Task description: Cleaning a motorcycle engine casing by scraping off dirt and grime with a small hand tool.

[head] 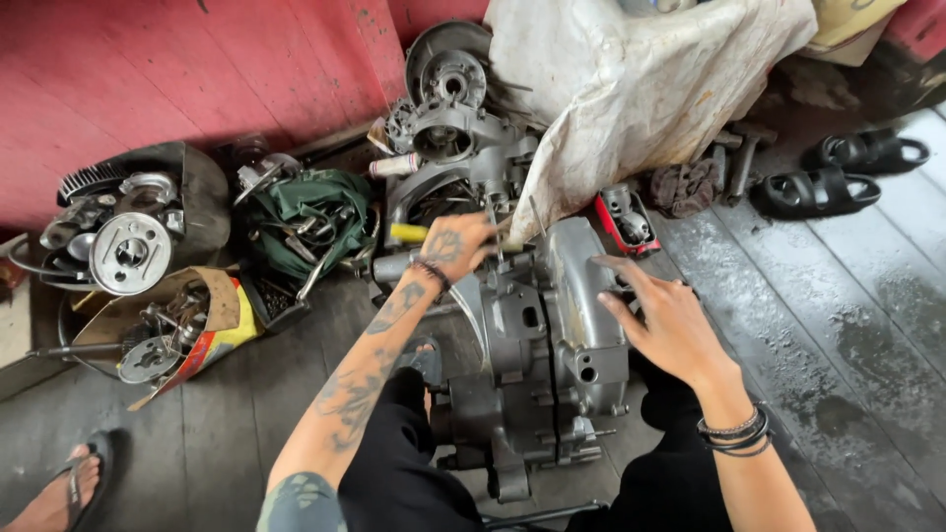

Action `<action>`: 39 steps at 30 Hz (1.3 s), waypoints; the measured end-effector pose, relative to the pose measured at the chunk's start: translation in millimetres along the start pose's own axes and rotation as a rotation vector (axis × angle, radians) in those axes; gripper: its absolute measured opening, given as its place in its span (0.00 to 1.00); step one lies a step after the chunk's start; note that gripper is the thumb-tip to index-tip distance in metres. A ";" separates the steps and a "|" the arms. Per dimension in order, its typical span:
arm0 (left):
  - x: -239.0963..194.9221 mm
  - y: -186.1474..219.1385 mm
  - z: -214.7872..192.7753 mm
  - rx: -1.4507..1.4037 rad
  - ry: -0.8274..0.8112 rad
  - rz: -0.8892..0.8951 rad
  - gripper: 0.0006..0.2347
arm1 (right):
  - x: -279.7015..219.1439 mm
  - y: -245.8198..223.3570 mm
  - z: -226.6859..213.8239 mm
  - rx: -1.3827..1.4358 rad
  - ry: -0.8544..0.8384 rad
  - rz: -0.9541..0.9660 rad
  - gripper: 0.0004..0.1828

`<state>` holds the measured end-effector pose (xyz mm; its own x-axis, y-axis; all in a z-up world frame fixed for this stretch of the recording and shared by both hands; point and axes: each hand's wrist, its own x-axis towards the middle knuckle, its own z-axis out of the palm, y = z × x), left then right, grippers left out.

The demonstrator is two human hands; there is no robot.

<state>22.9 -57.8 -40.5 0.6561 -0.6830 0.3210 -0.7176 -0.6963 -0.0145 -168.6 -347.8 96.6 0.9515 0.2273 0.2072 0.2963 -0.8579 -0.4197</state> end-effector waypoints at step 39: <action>-26.5 -48.5 44.8 -0.926 -0.200 -0.256 0.08 | 0.2 -1.2 -7.0 0.052 -0.029 -0.002 0.23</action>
<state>50.8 -15.8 -90.8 0.7835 -0.6199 0.0430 -0.3915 -0.4387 0.8089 -169.3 -350.0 103.3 0.9526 0.2433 0.1828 0.3018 -0.8323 -0.4650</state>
